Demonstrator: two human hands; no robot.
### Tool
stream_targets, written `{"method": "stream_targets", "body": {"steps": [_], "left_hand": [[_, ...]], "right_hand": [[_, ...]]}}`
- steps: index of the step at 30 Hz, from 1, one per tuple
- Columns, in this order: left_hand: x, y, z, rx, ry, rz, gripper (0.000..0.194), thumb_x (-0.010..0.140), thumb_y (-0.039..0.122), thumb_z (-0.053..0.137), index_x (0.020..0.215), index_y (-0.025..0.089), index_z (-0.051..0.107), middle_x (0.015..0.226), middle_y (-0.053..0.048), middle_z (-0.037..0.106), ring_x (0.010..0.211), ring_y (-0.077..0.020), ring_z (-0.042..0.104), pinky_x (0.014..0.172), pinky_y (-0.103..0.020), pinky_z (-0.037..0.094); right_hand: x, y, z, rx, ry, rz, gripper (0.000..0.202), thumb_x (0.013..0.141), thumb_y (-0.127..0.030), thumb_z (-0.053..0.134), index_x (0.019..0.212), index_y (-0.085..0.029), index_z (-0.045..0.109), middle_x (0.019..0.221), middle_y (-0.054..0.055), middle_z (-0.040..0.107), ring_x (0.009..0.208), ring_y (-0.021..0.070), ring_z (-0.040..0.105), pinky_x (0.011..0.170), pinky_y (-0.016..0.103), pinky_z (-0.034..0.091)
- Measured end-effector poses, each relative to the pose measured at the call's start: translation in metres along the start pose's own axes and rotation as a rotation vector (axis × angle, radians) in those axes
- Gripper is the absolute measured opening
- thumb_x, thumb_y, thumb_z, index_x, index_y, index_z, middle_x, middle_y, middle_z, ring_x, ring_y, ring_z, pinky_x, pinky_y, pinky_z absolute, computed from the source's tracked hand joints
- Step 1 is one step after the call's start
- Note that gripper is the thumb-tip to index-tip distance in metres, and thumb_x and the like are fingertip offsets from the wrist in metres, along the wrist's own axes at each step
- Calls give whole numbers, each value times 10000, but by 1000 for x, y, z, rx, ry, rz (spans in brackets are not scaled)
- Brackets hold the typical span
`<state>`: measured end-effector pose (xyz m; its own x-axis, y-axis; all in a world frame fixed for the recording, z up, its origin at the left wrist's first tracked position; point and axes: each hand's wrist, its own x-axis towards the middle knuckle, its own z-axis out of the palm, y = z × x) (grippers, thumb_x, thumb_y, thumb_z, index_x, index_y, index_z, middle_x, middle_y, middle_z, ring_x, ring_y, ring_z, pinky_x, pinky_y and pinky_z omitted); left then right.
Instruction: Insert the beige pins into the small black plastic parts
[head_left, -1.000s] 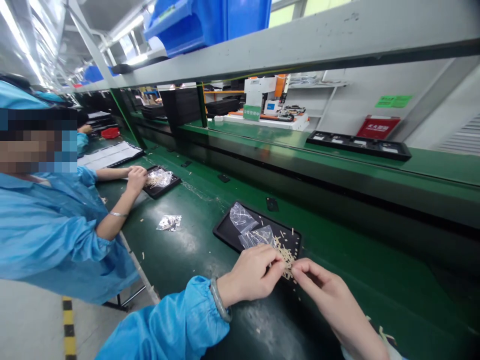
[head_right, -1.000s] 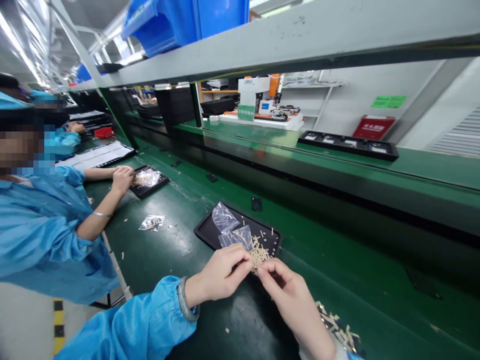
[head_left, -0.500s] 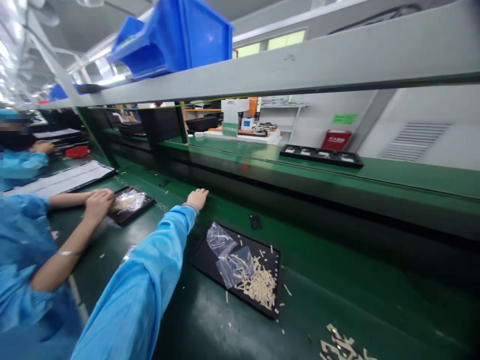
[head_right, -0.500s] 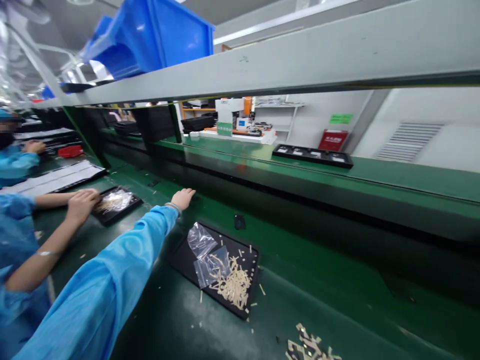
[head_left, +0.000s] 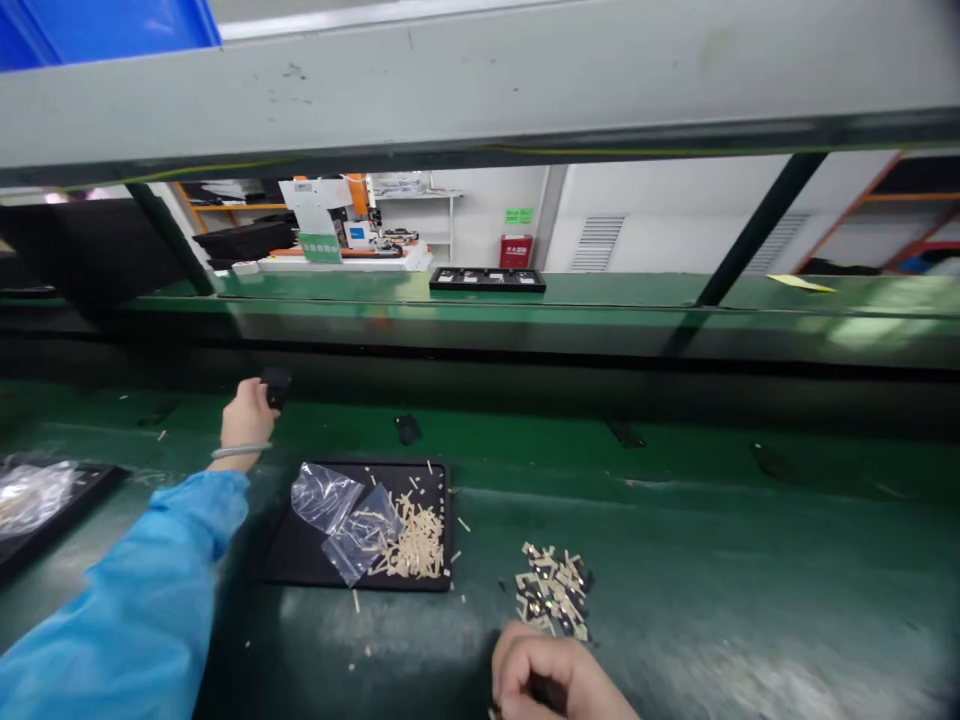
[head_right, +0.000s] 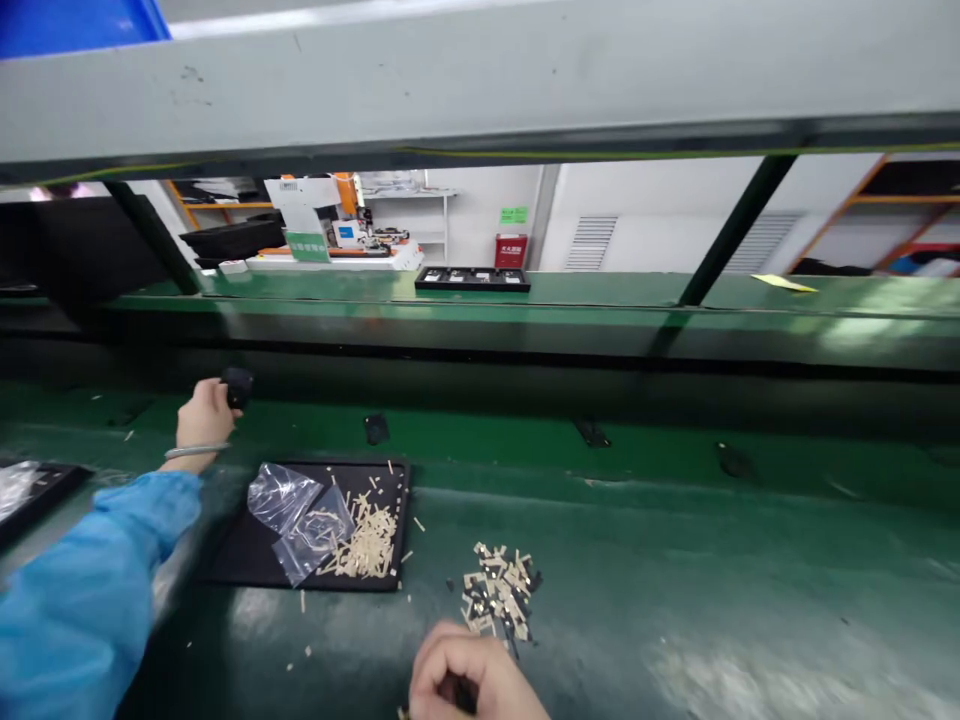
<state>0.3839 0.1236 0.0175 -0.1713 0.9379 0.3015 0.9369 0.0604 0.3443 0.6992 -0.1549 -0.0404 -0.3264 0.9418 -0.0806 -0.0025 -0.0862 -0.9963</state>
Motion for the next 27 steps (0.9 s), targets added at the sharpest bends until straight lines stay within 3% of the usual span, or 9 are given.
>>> {"method": "stream_targets", "body": {"steps": [3,6,8,11,14,16,18,22,27], "left_hand": [[-67,33,-16,-135,-20,177,357,907,254,321,1251,158,329,808,-25,616,684,-135,610,651,-233,489],[-149,62,-30,-339,-263,809,337,846,114,354,1123,203,523,984,-71,606,930,-176,572,814,-286,470],[-193,76,-35,-384,-417,976,420,798,24,337,1068,231,583,962,-56,613,903,-175,553,807,-299,462],[-235,92,-32,-654,-529,741,263,808,81,441,959,205,616,893,-53,615,878,-186,525,835,-333,419],[-253,105,-16,-1205,-661,109,53,749,191,605,798,172,594,772,-25,574,737,-148,519,702,-271,419],[-260,112,-3,-1613,-757,-297,164,730,292,652,758,156,564,711,-10,536,656,-124,497,638,-254,400],[-264,116,7,-1917,-796,-555,226,698,307,695,762,152,544,732,-5,523,650,-115,493,630,-252,389],[-266,118,10,-2325,-899,-654,168,711,178,658,809,147,525,648,33,429,590,-93,436,615,-240,356],[-265,115,2,-2418,-946,-626,128,713,97,569,818,141,511,605,42,339,559,-92,369,600,-233,313]], "right_hand": [[3,-21,2,125,108,-50,291,751,-383,638,580,-170,535,770,33,528,671,131,502,649,269,382],[6,-31,6,407,120,-46,215,759,-343,649,644,-175,581,952,41,528,701,126,564,649,264,404],[5,-34,10,531,91,-20,172,747,-319,669,668,-182,603,1023,47,535,799,165,600,679,274,419],[-2,-33,18,572,55,-1,155,749,-319,673,675,-193,619,962,52,593,904,193,575,771,293,415],[-10,-31,23,560,21,11,172,771,-347,646,677,-208,609,853,34,611,899,187,551,824,297,394],[-12,-29,24,497,-3,11,198,783,-368,624,669,-209,591,798,22,592,850,184,546,800,295,398],[-11,-27,23,356,34,-4,239,791,-387,607,644,-203,568,706,5,551,725,159,514,705,270,402],[-4,-20,27,83,200,11,315,788,-441,585,602,-192,531,564,-32,435,562,125,392,541,241,344],[3,-16,40,-23,224,-22,314,768,-447,581,596,-187,542,526,-39,413,527,120,382,516,239,348]]}}
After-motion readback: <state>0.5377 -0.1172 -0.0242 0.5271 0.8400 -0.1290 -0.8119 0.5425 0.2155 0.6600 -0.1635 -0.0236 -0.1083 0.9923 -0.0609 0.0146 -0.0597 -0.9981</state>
